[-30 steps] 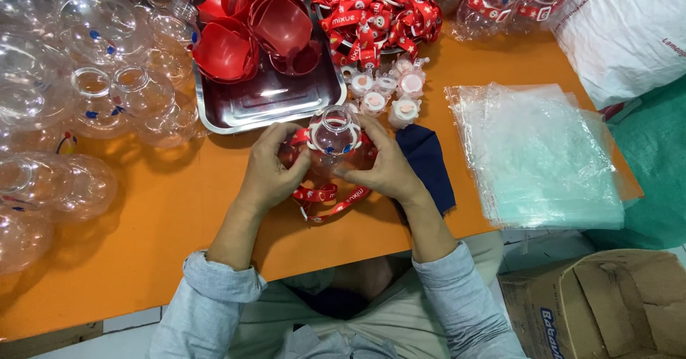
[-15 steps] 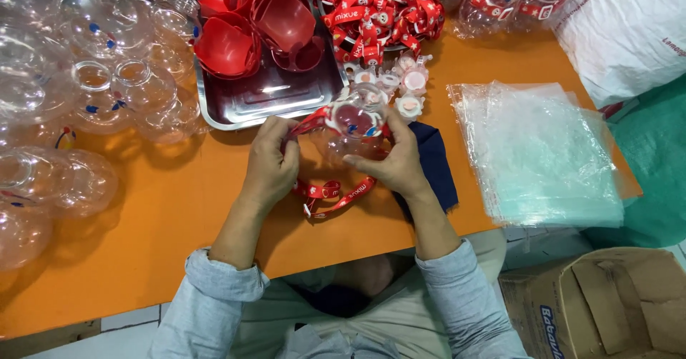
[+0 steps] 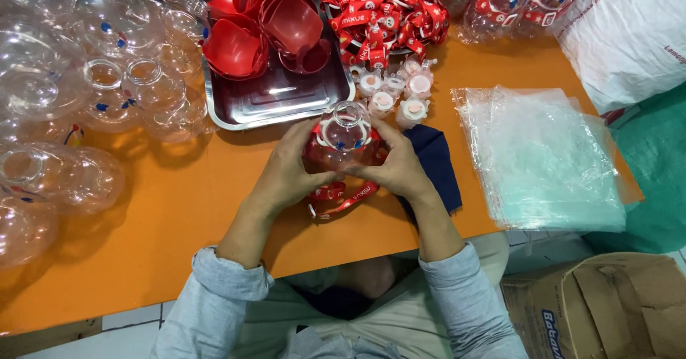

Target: Attaching red lanyards to clear plastic bottles and packaging them into individual plastic bags.

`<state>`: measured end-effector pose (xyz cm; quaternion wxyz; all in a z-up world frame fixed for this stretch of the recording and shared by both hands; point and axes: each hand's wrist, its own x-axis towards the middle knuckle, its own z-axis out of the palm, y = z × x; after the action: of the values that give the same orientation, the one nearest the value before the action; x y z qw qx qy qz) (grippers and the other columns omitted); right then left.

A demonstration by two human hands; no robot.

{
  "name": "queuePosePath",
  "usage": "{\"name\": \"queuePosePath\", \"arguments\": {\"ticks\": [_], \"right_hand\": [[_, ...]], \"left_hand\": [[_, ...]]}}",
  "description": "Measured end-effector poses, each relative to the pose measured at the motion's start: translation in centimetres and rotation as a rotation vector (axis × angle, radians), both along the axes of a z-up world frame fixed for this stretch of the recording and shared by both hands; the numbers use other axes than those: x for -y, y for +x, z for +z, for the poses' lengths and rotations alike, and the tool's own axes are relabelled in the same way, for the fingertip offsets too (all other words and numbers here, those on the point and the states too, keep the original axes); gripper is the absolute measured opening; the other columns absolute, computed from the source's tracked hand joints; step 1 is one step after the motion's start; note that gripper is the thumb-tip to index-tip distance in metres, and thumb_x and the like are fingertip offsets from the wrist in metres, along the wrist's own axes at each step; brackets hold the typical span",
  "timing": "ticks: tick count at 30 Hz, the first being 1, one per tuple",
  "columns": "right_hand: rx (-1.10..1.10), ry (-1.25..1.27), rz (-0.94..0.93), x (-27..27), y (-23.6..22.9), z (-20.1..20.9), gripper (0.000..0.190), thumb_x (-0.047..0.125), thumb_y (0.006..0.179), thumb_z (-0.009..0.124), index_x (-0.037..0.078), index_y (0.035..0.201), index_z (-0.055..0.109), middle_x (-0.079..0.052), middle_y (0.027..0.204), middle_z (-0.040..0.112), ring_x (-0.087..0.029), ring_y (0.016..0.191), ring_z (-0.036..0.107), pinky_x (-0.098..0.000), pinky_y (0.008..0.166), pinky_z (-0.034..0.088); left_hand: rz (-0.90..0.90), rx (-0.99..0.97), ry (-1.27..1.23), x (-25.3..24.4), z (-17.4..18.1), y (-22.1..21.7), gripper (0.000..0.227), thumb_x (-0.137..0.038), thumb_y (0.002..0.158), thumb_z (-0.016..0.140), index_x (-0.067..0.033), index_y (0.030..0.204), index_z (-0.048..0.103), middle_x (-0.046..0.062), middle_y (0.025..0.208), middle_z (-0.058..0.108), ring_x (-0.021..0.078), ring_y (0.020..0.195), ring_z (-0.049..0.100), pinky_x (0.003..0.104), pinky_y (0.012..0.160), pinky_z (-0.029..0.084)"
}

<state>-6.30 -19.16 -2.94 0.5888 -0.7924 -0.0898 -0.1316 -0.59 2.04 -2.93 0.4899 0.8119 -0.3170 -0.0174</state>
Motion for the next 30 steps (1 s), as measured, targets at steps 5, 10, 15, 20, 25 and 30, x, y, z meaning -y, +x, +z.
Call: {"name": "queuePosePath", "arguments": {"ticks": [5, 10, 15, 20, 25, 30], "right_hand": [[-0.038, 0.055, 0.024, 0.3, 0.1, -0.9, 0.084, 0.018, 0.066, 0.099, 0.007, 0.139, 0.058, -0.014, 0.124, 0.066, -0.026, 0.117, 0.063, -0.0425, 0.101, 0.053], [-0.034, 0.049, 0.044, 1.4, 0.6, -1.4, 0.085, 0.017, 0.067, 0.098, 0.006, 0.141, 0.056, -0.018, 0.129, 0.061, -0.031, 0.123, 0.060, -0.0471, 0.102, 0.051], [0.010, -0.062, 0.038, 1.3, 0.7, -2.1, 0.093, 0.020, 0.065, 0.098, 0.006, 0.145, 0.054, -0.018, 0.137, 0.056, -0.034, 0.135, 0.050, -0.0490, 0.117, 0.034], [-0.070, -0.028, 0.027, -0.7, -0.1, 0.1, 0.096, 0.016, 0.060, 0.101, 0.009, 0.144, 0.055, -0.013, 0.130, 0.064, -0.026, 0.129, 0.057, -0.0429, 0.114, 0.040], [-0.081, -0.047, -0.027, -0.9, -0.1, 0.7, 0.092, 0.019, 0.056, 0.102, 0.010, 0.138, 0.060, -0.013, 0.122, 0.070, -0.027, 0.121, 0.064, -0.0418, 0.108, 0.046], [-0.038, -0.106, -0.066, -1.3, 0.2, 1.6, 0.088, 0.025, 0.056, 0.103, 0.008, 0.133, 0.063, -0.018, 0.114, 0.072, -0.034, 0.115, 0.068, -0.0459, 0.102, 0.051]], "left_hand": [[0.042, 0.007, -0.034, 0.3, -0.7, 0.4, 0.093, -0.024, 0.057, 0.099, -0.0041, 0.137, 0.057, 0.017, 0.131, 0.061, 0.0415, 0.126, 0.059, 0.053, 0.109, 0.045], [0.076, -0.019, -0.037, 0.4, -0.9, 0.5, 0.096, -0.028, 0.052, 0.103, -0.0070, 0.132, 0.054, 0.015, 0.127, 0.060, 0.0419, 0.122, 0.060, 0.056, 0.106, 0.046], [-0.012, -0.140, -0.010, 0.3, 1.6, -0.3, 0.113, -0.022, 0.058, 0.098, -0.0028, 0.150, 0.036, 0.029, 0.139, 0.058, 0.0501, 0.132, 0.053, 0.061, 0.112, 0.040], [0.006, -0.134, -0.013, 0.7, 1.7, -0.7, 0.106, -0.025, 0.055, 0.099, -0.0048, 0.146, 0.050, 0.021, 0.136, 0.064, 0.0442, 0.129, 0.057, 0.055, 0.112, 0.042], [0.056, -0.146, -0.008, 0.8, 1.8, -1.1, 0.107, -0.031, 0.051, 0.100, -0.0138, 0.147, 0.054, 0.015, 0.130, 0.070, 0.0398, 0.125, 0.062, 0.051, 0.109, 0.046], [0.101, -0.123, 0.019, 0.8, 1.4, -0.9, 0.104, -0.034, 0.053, 0.099, -0.0160, 0.146, 0.056, 0.017, 0.123, 0.073, 0.0412, 0.120, 0.065, 0.052, 0.104, 0.050]]}}
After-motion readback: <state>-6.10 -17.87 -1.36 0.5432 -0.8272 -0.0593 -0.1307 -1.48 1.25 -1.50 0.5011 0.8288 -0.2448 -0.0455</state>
